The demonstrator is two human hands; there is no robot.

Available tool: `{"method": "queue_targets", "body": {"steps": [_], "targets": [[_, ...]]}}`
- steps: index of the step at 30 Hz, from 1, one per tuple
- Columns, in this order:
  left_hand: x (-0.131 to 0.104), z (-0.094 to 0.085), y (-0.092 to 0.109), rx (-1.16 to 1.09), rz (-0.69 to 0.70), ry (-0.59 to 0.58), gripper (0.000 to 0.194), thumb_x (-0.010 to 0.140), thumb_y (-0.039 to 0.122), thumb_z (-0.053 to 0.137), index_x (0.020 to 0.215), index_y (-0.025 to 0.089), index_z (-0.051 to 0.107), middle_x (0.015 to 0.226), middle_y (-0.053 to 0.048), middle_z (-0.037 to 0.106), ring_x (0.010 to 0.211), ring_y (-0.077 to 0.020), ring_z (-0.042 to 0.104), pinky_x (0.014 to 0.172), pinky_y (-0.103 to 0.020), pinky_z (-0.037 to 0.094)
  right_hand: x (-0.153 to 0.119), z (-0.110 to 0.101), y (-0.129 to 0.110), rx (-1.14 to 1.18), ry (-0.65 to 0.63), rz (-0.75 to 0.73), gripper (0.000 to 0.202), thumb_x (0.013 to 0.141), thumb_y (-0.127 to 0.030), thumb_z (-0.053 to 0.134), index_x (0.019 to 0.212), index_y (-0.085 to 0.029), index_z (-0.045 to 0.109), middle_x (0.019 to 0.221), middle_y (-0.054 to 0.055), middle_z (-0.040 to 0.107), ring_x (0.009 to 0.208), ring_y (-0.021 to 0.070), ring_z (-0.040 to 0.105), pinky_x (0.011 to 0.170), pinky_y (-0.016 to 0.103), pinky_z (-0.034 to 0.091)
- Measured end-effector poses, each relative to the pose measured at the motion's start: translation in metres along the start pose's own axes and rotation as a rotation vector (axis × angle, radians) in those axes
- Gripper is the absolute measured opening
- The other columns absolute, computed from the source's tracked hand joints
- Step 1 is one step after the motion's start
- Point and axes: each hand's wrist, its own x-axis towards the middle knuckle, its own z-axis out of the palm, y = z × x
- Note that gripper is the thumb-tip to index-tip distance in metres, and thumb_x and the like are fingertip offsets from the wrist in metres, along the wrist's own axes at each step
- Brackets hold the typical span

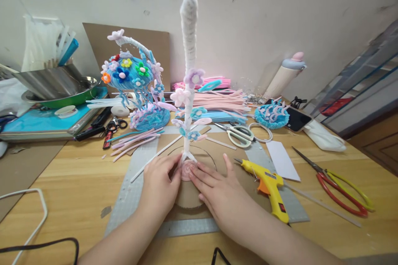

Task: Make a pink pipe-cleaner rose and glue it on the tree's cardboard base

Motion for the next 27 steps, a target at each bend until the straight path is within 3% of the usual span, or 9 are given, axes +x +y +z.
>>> {"method": "queue_targets", "body": {"steps": [15,27], "targets": [[-0.0005,0.0012,-0.002,0.075,0.152,-0.025,0.03,0.088,0.016,0.054,0.114,0.028,0.065,0.111,-0.002,0.069,0.103,-0.0219,0.059,0.086,-0.04,0.043,0.002,-0.0026,-0.0015,0.012,-0.019,0.017,0.048,0.095,-0.016,0.033,0.142,-0.02,0.036,0.149,0.001,0.033,0.14,0.0173,0.027,0.098,0.05,-0.037],[-0.0068,-0.0047,0.0027,0.128,0.089,0.07,0.032,0.086,0.018,0.049,0.116,0.024,0.058,0.12,-0.01,0.057,0.114,-0.028,0.05,0.094,-0.049,0.038,0.0,-0.0011,-0.002,-0.015,0.009,0.002,0.05,0.094,-0.015,0.037,0.143,-0.022,0.034,0.148,0.003,0.036,0.138,0.0211,0.032,0.104,0.065,-0.021]]}}
